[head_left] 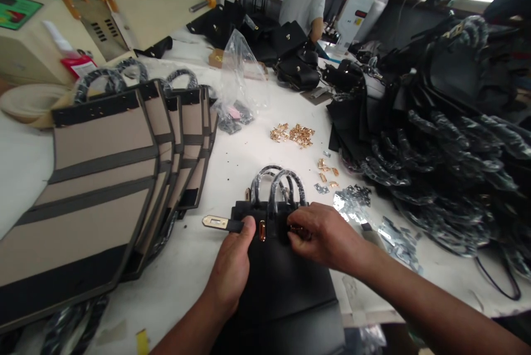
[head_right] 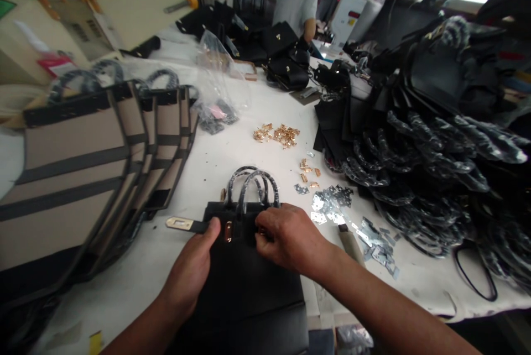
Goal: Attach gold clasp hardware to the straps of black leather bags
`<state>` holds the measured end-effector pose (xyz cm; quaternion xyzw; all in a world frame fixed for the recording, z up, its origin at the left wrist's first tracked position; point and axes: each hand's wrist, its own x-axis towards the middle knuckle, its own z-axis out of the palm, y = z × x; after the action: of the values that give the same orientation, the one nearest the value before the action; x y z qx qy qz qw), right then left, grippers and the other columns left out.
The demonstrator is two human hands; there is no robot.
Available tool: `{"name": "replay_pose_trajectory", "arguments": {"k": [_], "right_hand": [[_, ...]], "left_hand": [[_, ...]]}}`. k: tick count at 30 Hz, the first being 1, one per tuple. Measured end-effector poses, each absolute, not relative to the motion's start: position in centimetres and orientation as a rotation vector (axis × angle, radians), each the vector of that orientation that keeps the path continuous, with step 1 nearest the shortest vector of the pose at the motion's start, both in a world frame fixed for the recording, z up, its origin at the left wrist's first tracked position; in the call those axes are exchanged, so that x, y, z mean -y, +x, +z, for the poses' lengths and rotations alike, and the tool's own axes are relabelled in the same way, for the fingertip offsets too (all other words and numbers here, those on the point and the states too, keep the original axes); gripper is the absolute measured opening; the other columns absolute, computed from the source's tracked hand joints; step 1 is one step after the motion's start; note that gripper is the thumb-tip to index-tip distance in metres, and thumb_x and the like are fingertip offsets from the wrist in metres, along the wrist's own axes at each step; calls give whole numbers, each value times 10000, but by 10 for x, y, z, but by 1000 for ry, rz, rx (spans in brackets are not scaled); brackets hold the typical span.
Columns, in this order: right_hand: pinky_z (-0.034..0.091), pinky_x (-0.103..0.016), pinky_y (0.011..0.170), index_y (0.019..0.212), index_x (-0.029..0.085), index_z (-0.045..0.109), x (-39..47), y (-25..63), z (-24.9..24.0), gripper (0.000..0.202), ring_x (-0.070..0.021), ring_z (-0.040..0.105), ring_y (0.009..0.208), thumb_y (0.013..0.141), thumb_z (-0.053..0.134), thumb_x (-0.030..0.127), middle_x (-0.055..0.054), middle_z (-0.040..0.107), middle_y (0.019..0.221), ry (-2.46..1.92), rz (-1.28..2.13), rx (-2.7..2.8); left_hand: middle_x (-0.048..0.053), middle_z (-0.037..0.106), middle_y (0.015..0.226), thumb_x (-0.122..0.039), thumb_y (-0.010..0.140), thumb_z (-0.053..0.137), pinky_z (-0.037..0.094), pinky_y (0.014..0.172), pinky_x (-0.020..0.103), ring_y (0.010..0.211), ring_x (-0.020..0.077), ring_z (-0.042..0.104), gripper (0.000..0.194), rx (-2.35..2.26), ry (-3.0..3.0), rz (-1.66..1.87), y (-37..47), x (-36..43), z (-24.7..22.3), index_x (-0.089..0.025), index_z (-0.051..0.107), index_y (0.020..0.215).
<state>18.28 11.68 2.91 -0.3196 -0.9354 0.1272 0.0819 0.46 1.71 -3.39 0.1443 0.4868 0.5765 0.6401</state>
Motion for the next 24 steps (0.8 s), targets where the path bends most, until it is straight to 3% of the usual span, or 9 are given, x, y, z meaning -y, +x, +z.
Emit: {"name": "replay_pose_trajectory", "arguments": {"k": [3, 12, 16, 19, 24], "right_hand": [[355, -293, 711, 828, 249, 661, -108, 182, 22, 82, -137, 546, 685, 798, 646, 174, 44, 672, 734, -1047, 311, 2735], [343, -299, 722, 786, 249, 581, -89, 175, 13, 80, -143, 552, 691, 785, 609, 173, 48, 632, 737, -1269, 187, 2596], [330, -302, 694, 764, 240, 548, -89, 172, 20, 91, -134, 544, 674, 800, 603, 176, 47, 606, 725, -1276, 182, 2662], [331, -312, 687, 756, 235, 538, -88, 172, 18, 112, -139, 530, 670, 820, 609, 176, 43, 593, 722, -1282, 186, 2688], [444, -304, 778, 981, 274, 650, -83, 181, 4, 92, -159, 604, 815, 900, 672, 237, 34, 693, 861, -1236, 430, 2462]], "left_hand": [[73, 802, 857, -711, 879, 623, 542, 776, 329, 804, 286, 728, 637, -1178, 384, 1275, 3, -15, -34, -147, 771, 1136], [49, 718, 635, -725, 893, 578, 509, 656, 301, 646, 245, 658, 592, -1191, 504, 1216, 3, -10, -38, -172, 790, 878], [42, 684, 605, -717, 903, 568, 496, 655, 295, 610, 217, 614, 586, -1225, 568, 1229, 1, -9, -39, -207, 715, 654], [38, 667, 596, -713, 919, 542, 492, 673, 296, 598, 202, 586, 606, -1237, 620, 1245, -1, -10, -40, -220, 672, 592], [30, 638, 566, -690, 953, 499, 502, 773, 309, 600, 201, 576, 614, -1232, 684, 1238, -2, -9, -40, -231, 649, 573]]}}
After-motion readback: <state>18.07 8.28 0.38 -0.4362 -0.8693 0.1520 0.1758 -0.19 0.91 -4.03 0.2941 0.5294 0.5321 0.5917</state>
